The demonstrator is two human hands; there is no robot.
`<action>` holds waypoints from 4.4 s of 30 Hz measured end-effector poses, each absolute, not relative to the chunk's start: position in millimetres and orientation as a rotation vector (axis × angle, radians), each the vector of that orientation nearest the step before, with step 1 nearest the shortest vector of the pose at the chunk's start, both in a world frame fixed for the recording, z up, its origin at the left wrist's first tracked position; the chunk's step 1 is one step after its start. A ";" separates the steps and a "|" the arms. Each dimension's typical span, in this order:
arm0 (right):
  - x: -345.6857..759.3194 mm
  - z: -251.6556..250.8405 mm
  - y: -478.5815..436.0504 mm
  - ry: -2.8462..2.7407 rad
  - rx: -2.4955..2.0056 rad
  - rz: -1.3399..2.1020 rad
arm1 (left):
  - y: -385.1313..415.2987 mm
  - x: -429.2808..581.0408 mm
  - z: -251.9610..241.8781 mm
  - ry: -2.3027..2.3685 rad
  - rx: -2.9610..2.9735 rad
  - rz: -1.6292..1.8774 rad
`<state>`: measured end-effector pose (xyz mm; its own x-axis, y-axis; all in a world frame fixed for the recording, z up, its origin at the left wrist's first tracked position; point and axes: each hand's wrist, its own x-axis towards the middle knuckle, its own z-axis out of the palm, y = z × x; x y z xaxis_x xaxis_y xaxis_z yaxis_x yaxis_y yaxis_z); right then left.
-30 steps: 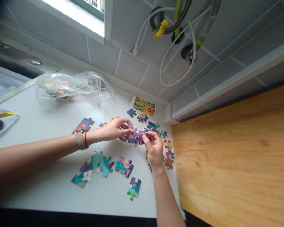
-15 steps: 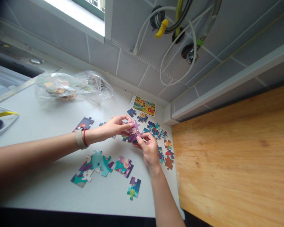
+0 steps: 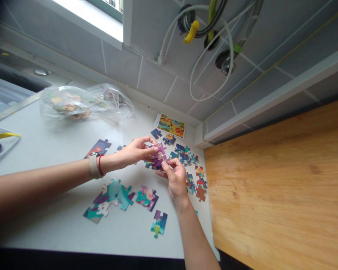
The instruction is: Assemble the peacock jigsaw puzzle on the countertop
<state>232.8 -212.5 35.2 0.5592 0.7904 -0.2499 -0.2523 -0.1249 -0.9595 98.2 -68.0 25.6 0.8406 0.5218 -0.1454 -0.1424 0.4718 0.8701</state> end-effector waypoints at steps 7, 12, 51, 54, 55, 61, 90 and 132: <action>240.5 34.6 -216.3 -0.652 -1.365 0.978 | -67.6 96.7 28.7 0.416 1.032 0.440; 260.8 41.4 -220.5 -0.720 -1.294 0.820 | -62.2 93.4 42.9 0.458 1.143 0.374; 255.0 40.1 -306.2 -1.399 -2.250 0.062 | -49.6 65.2 60.7 0.289 2.744 0.223; 251.7 45.7 -291.9 -1.556 -2.258 -0.059 | -32.6 56.1 69.8 0.338 2.853 0.080; 250.2 47.9 -285.9 -1.610 -2.239 -0.055 | -27.6 53.0 73.0 0.384 2.849 0.033; 245.0 56.3 -238.1 -1.925 -2.135 0.146 | -4.4 33.1 91.4 0.521 2.791 -0.115; 258.7 41.2 -177.3 -1.922 -1.974 0.418 | -20.3 30.4 85.0 0.526 2.781 -0.253; 290.1 33.2 -226.8 -1.215 -1.687 -0.017 | -30.5 26.3 104.0 0.397 2.847 -0.159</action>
